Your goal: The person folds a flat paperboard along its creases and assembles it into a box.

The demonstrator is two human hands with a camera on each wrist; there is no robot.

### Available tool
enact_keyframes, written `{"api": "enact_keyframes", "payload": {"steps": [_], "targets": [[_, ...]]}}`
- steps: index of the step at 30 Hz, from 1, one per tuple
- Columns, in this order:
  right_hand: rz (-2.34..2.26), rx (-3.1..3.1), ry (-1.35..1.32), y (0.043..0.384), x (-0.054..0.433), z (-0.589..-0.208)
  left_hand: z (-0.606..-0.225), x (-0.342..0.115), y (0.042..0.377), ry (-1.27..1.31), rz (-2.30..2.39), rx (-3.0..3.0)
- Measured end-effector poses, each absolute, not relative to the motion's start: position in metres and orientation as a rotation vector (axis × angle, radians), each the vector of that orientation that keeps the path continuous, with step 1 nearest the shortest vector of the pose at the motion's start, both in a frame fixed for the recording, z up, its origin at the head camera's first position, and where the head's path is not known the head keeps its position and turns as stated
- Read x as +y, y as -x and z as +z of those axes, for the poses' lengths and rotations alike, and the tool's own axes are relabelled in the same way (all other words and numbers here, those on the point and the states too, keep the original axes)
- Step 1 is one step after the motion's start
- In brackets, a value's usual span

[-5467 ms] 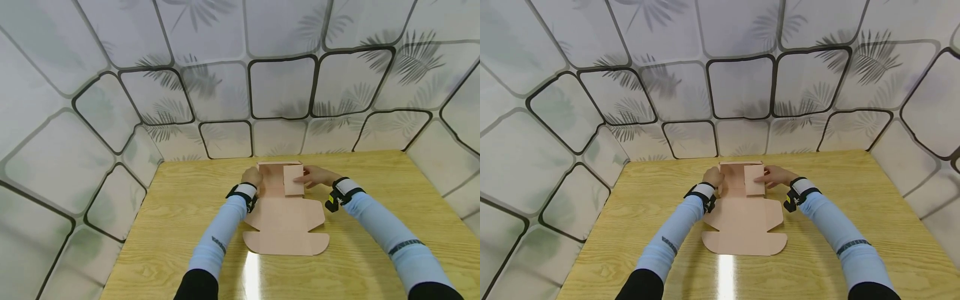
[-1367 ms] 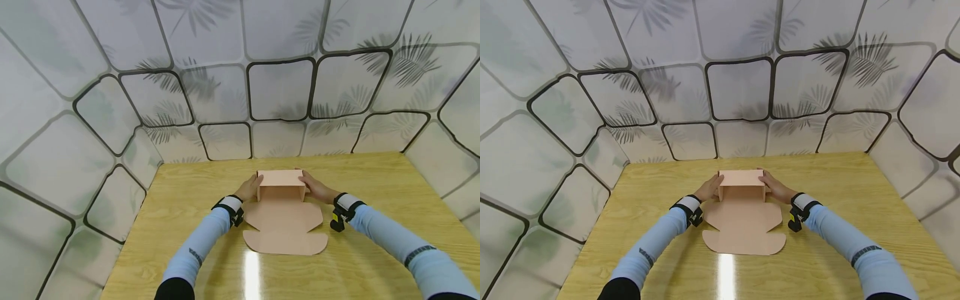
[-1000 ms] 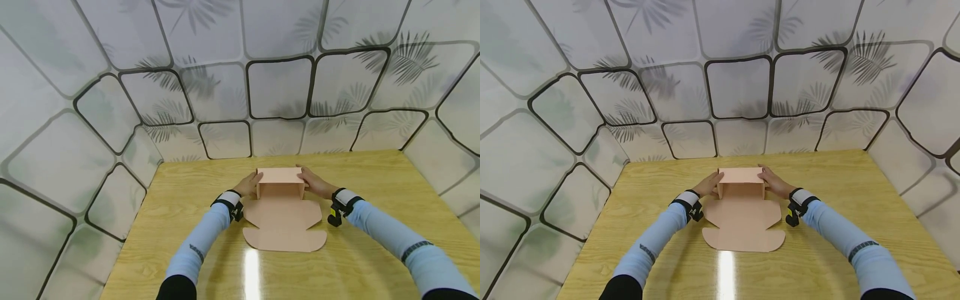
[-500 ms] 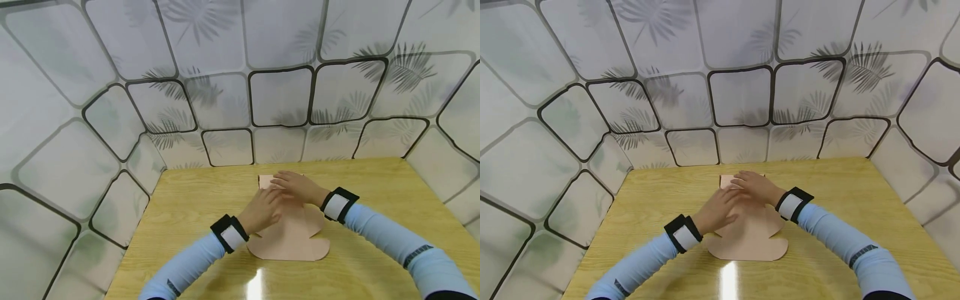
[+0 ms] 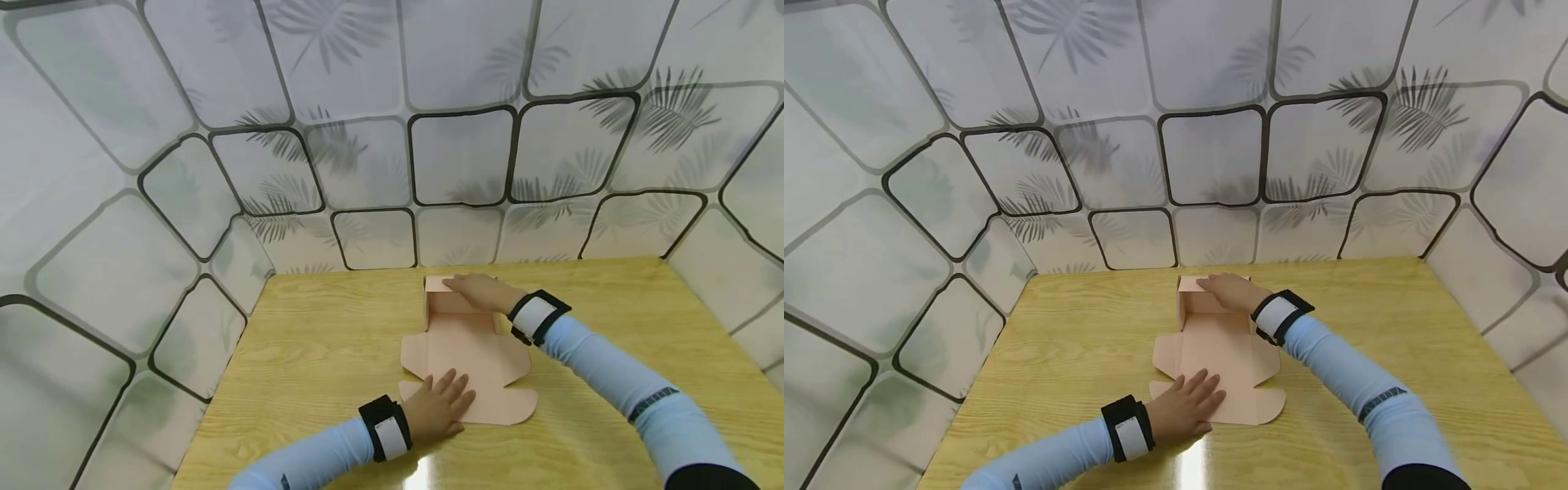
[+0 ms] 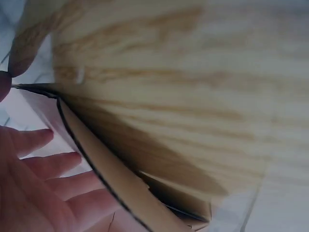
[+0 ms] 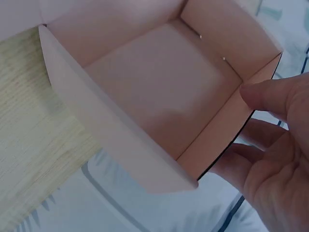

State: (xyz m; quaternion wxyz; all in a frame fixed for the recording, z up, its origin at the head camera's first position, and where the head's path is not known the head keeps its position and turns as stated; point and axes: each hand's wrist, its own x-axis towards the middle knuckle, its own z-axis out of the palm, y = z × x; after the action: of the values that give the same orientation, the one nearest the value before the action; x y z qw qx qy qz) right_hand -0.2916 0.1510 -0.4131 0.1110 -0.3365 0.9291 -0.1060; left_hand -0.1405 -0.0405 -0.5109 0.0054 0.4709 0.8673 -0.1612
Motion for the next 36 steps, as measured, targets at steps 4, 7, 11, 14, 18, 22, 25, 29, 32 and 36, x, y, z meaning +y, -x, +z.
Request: {"api": "enact_keyframes", "payload": {"steps": [4, 7, 11, 14, 18, 22, 25, 29, 32, 36], "targets": [[-0.426, 2.696, 1.128, 0.308, 0.159, -0.408, -0.508, -0.043, 0.147, -1.636, -0.653, 2.708], [-0.471, 2.682, 1.216, 0.319, 0.167, -0.406, -0.504, -0.045, 0.152, -1.746, -0.763, 2.686], [-0.458, 2.668, 1.237, 0.332, 0.179, -0.412, -0.496, -0.049, 0.154, -1.762, -0.747, 2.627], [-0.461, 2.637, 1.159, 0.339, 0.192, -0.425, -0.491, -0.051, 0.154, -1.743, -0.692, 2.6], [-0.493, 2.593, 1.058, 0.337, 0.21, -0.442, -0.489, -0.056, 0.157, -1.792, -0.694, 2.61], [-0.526, 2.603, 1.058, 0.329, 0.225, -0.454, -0.488, -0.067, 0.164, -1.874, -0.696, 2.59], [-0.575, 2.596, 1.036, 0.321, 0.238, -0.463, -0.481, -0.08, 0.17, -1.95, -0.639, 2.534], [-0.716, 2.521, 0.887, 0.306, 0.258, -0.468, -0.465, -0.103, 0.184, -2.066, -0.581, 2.494], [-0.78, 2.477, 0.804, 0.295, 0.27, -0.469, -0.455, -0.122, 0.199, -2.155, -0.573, 2.536], [-0.773, 2.478, 0.901, 0.282, 0.28, -0.47, -0.448, -0.143, 0.225, -2.234, -0.417, 2.728]]}}
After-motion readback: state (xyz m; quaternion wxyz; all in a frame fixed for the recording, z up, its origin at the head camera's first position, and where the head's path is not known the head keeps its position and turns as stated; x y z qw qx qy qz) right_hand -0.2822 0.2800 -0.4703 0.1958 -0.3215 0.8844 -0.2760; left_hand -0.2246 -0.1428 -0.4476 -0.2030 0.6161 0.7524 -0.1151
